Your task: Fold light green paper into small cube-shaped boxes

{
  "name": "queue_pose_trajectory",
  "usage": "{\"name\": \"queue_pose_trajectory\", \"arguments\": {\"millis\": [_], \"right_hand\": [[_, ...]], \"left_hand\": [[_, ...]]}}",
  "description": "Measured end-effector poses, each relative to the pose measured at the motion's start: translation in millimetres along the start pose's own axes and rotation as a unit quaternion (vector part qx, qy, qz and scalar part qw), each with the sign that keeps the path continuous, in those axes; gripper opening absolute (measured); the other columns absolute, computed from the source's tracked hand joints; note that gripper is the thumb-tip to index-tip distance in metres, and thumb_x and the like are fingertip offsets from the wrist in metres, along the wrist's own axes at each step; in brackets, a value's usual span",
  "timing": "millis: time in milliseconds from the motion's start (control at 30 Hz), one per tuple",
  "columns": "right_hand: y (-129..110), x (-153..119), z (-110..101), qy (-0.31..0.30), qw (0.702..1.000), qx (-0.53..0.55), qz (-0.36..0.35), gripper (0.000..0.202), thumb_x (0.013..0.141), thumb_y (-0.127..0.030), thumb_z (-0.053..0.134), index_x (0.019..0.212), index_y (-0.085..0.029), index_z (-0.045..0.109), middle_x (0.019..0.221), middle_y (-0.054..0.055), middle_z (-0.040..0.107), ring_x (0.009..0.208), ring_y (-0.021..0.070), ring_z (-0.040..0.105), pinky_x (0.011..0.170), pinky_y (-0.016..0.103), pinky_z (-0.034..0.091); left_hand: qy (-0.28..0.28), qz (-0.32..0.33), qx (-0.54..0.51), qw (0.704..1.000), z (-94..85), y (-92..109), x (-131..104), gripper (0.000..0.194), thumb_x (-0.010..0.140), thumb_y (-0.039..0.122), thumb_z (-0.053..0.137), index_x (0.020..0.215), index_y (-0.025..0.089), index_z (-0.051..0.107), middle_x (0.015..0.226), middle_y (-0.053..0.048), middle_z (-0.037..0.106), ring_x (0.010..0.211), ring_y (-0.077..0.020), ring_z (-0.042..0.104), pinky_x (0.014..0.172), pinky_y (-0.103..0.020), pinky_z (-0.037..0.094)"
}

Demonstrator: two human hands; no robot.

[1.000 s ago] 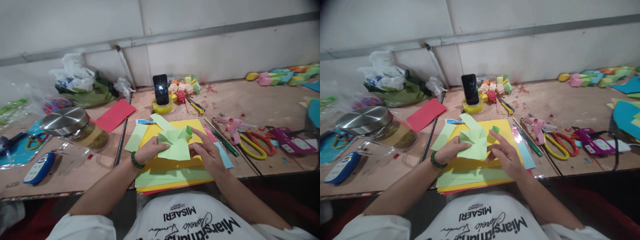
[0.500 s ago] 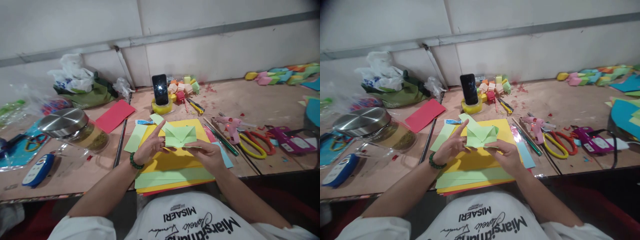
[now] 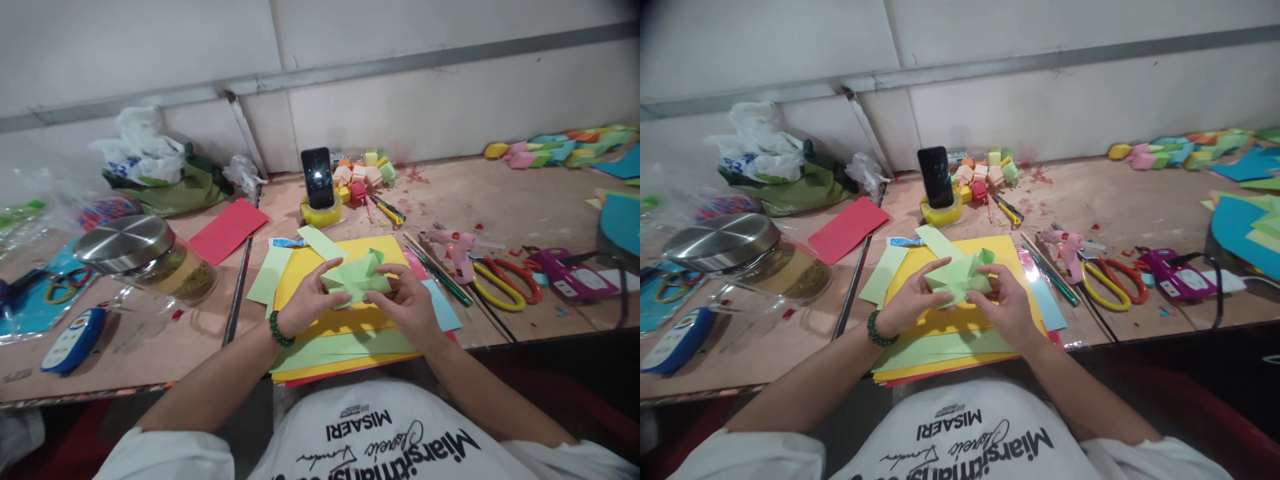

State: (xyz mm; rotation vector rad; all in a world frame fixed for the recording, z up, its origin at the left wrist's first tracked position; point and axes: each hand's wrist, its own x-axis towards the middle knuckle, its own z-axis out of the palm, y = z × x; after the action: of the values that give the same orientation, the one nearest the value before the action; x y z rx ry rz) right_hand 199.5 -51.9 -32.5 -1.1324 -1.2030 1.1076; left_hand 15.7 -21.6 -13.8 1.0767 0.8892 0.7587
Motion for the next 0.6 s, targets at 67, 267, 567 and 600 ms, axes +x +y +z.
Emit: {"name": "queue_pose_trajectory", "arguments": {"millis": [67,267,567,600], "right_hand": [[-0.6,-0.8,1.5,0.002,1.000,0.015,0.021,0.062,0.068,-0.037,0.077,0.121,-0.024,0.048,0.077,-0.001,0.069,0.067,0.0169,0.069,0.066,0.031,0.059],[0.7,-2.5,3.3,0.002,1.000,-0.007,0.017,0.083,0.069,-0.036,0.077,0.139,-0.022,0.033,0.078,0.000,0.069,0.071,0.0193,0.069,0.070,0.035,0.060],[4.3,-1.4,-1.5,-0.017,0.998,-0.028,0.048,0.071,0.067,-0.040,0.078,0.127,-0.023,0.044,0.075,0.000,0.069,0.063,0.0188,0.067,0.058,0.033,0.058],[5.0,-1.2,-2.5,-0.016,0.999,-0.025,0.043,0.069,0.067,-0.041,0.078,0.124,-0.023,0.045,0.073,-0.001,0.069,0.062,0.0181,0.067,0.058,0.032,0.058]], "left_hand": [[0.021,0.031,0.001,0.999,1.8,-1.7,0.6,0.083,0.059,0.035,0.085,0.130,0.015,0.046,0.076,0.001,0.067,0.061,-0.0111,0.063,0.058,-0.021,0.051],[-0.006,-0.043,0.066,0.997,3.6,-3.6,0.6,0.045,0.059,0.050,0.081,0.070,0.010,0.065,0.064,-0.005,0.067,0.053,-0.0112,0.061,0.054,-0.022,0.051],[0.010,-0.013,0.183,0.983,-1.0,0.3,-1.9,0.046,0.064,0.053,0.076,0.049,0.012,0.060,0.046,-0.004,0.061,0.040,-0.0098,0.056,0.041,-0.018,0.045],[0.013,-0.016,0.183,0.983,-2.3,1.2,-1.9,0.046,0.064,0.053,0.076,0.050,0.012,0.059,0.045,-0.003,0.060,0.039,-0.0096,0.055,0.040,-0.017,0.044]]}}
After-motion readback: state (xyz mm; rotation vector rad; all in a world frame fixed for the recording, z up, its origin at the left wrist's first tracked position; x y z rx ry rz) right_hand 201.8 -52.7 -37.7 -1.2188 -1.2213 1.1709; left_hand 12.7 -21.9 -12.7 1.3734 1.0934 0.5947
